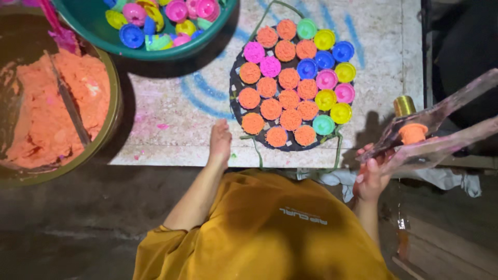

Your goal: The person scoops orange cake mix from a large bowl and uses a manual press to form small round cakes, placing them into a tray with other colorful cakes.

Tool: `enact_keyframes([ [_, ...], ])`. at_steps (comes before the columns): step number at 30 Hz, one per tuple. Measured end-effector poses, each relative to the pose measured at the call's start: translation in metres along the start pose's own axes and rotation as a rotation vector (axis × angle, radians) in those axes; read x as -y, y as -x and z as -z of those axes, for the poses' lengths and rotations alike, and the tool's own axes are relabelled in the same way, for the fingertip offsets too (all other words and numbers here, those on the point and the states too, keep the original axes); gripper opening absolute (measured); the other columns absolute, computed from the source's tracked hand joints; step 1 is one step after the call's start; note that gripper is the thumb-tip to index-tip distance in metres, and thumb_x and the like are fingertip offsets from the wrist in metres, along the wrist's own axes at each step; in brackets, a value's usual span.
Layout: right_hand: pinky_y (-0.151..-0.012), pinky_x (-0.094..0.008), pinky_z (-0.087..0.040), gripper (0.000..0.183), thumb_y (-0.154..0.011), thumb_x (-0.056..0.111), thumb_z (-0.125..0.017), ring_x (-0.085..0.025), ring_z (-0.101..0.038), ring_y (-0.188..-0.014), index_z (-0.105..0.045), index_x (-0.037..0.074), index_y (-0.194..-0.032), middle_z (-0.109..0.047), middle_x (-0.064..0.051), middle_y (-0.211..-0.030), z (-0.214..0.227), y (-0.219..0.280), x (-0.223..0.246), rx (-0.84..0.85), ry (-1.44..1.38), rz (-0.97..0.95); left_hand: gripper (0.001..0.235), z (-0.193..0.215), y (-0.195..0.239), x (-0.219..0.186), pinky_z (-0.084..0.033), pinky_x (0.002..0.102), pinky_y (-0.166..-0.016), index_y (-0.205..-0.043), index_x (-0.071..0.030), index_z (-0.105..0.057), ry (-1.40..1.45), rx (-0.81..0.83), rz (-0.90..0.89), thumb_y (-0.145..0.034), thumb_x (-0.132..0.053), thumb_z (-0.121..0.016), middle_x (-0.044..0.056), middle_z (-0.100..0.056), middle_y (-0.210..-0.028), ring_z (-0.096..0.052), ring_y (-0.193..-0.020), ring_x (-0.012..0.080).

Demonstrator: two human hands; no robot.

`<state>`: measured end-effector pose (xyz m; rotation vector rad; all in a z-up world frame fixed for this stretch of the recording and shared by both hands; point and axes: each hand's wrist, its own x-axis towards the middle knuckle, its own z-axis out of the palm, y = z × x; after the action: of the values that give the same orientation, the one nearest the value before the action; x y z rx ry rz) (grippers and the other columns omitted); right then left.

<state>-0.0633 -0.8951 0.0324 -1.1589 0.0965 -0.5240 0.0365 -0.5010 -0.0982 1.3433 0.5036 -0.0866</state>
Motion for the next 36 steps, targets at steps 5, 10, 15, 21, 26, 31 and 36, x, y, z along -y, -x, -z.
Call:
enact_keyframes([
  [5, -0.102, -0.042, -0.052, 0.078, -0.095, 0.012, -0.067, -0.024, -0.055, -0.120, -0.022, 0.012, -0.159, -0.050, -0.009, -0.142, -0.002, 0.006, 0.000, -0.007, -0.007, 0.084, 0.049, -0.016, -0.041, -0.060, -0.056, 0.040, -0.088, -0.140, -0.002, -0.048, -0.681, 0.052, -0.387, -0.095, -0.013, -0.065, 0.016, -0.062, -0.125, -0.071, -0.097, 0.0267],
  [10, -0.105, -0.038, -0.050, 0.074, -0.098, 0.016, -0.069, -0.023, -0.058, -0.115, -0.032, 0.003, -0.161, -0.057, -0.014, -0.128, 0.003, 0.009, 0.002, -0.025, 0.081, 0.038, 0.046, -0.049, -0.040, -0.092, -0.054, 0.047, -0.082, -0.128, -0.009, -0.063, -0.989, -0.053, -0.465, -0.083, -0.011, -0.074, 0.019, -0.060, -0.115, -0.064, -0.097, 0.0379],
  [15, -0.104, -0.036, -0.051, 0.067, -0.096, 0.017, -0.070, -0.020, -0.061, -0.108, -0.042, 0.001, -0.155, -0.059, -0.012, -0.126, 0.011, 0.020, -0.002, -0.065, 0.187, 0.062, 0.041, -0.054, -0.050, -0.094, -0.045, 0.050, -0.086, -0.119, -0.013, -0.069, -1.058, -0.091, -0.484, -0.078, -0.008, -0.068, 0.010, -0.063, -0.108, -0.066, -0.096, 0.0293],
  [21, -0.104, -0.035, -0.051, 0.062, -0.094, 0.016, -0.071, -0.021, -0.062, -0.113, -0.047, -0.002, -0.148, -0.061, -0.011, -0.125, 0.020, 0.038, 0.003, -0.089, 0.283, 0.020, 0.026, -0.064, -0.135, -0.119, -0.036, 0.055, -0.095, -0.107, -0.019, -0.078, -1.152, 0.057, -0.639, -0.083, -0.014, -0.067, 0.007, -0.068, -0.104, -0.066, -0.101, 0.0296],
  [26, -0.105, -0.035, -0.048, 0.054, -0.095, 0.015, -0.071, -0.021, -0.061, -0.113, -0.051, -0.005, -0.141, -0.062, -0.012, -0.122, 0.023, 0.051, 0.020, -0.070, 0.377, -0.042, 0.025, -0.120, -0.224, -0.141, -0.043, 0.054, -0.087, -0.105, -0.021, -0.076, -1.222, 0.411, -0.718, -0.082, -0.030, -0.074, 0.008, -0.068, -0.106, -0.064, -0.102, 0.0328],
  [31, -0.104, -0.039, -0.049, 0.065, -0.091, 0.021, -0.073, -0.024, -0.062, -0.114, -0.045, -0.003, -0.144, -0.061, -0.013, -0.126, 0.001, 0.040, 0.027, 0.030, 0.314, -0.178, 0.014, -0.196, -0.254, -0.147, -0.042, 0.056, -0.091, -0.098, -0.023, -0.079, -1.378, 0.430, -0.936, -0.088, -0.029, -0.071, 0.010, -0.069, -0.100, -0.065, -0.104, 0.0330],
  [36, -0.095, -0.040, -0.050, 0.083, -0.096, 0.056, -0.068, -0.026, -0.062, -0.112, -0.043, 0.001, -0.152, -0.062, -0.017, -0.128, -0.021, -0.011, 0.028, 0.491, 0.006, -0.452, 0.036, -0.240, -0.166, -0.183, -0.048, 0.041, -0.109, -0.131, -0.002, -0.067, -0.108, 0.631, -0.637, -0.105, -0.027, -0.066, 0.016, -0.073, -0.132, -0.066, -0.124, 0.0298],
])
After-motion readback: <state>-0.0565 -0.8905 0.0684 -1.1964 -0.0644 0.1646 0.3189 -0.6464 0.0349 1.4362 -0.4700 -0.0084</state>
